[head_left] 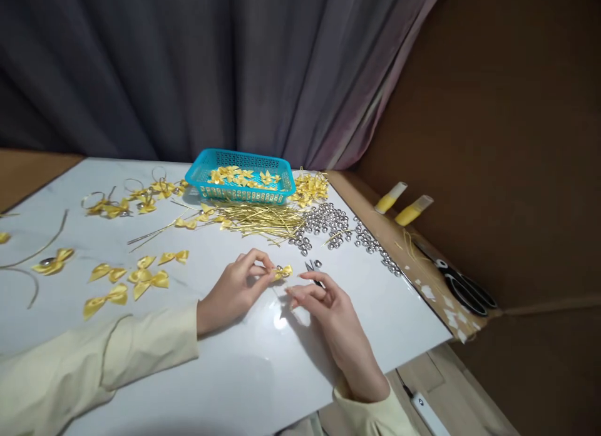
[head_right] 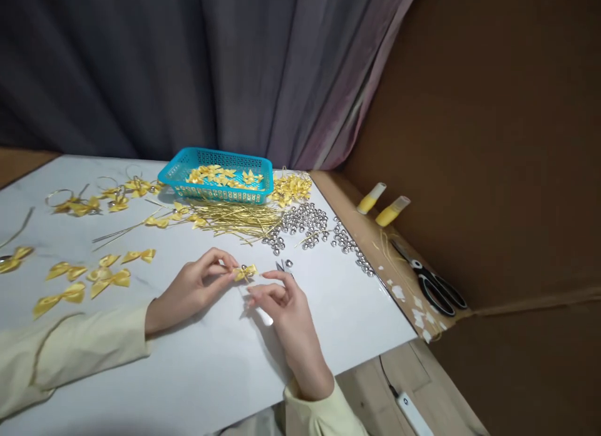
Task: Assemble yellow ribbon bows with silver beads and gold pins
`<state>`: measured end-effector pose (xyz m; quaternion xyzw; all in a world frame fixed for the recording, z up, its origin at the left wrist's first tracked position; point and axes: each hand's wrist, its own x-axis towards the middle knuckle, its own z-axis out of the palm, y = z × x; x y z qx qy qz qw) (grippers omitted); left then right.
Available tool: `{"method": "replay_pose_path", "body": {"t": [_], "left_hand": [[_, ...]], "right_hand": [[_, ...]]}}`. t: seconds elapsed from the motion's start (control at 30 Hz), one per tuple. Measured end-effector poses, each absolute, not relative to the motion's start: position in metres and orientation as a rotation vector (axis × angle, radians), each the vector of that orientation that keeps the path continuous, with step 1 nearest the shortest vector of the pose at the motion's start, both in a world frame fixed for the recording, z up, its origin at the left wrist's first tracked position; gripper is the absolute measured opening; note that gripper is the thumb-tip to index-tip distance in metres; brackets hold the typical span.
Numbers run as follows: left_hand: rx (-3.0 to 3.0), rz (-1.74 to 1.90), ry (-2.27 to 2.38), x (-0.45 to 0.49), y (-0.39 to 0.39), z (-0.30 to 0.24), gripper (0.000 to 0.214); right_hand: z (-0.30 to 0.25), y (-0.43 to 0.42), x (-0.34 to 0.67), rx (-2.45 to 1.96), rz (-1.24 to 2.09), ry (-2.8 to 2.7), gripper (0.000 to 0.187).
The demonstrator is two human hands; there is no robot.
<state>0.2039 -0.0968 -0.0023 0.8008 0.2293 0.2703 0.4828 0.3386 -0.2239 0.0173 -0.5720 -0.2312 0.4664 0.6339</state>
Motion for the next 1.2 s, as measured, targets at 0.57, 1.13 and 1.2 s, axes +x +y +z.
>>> {"method": "replay_pose_path", "body": {"t": [0.57,1.13,1.2], "left_hand": [[2.062,0.761,0.479,0.204,-0.096,-0.007,0.006],[2.373,0.967,0.333,0.202,-0.096,-0.004,0.014],[2.396,0.974,0.333,0.202,-0.096,-0.006,0.015]], "right_hand": [[0.016,-0.223,0.331,-1.545,0.778,-0.704,0.026],[0.015,-0.224,0.336,-1.474,0.972,-0.617,0.028],[0.015,-0.225,0.338,-1.338,1.070,-0.523,0.026]]}}
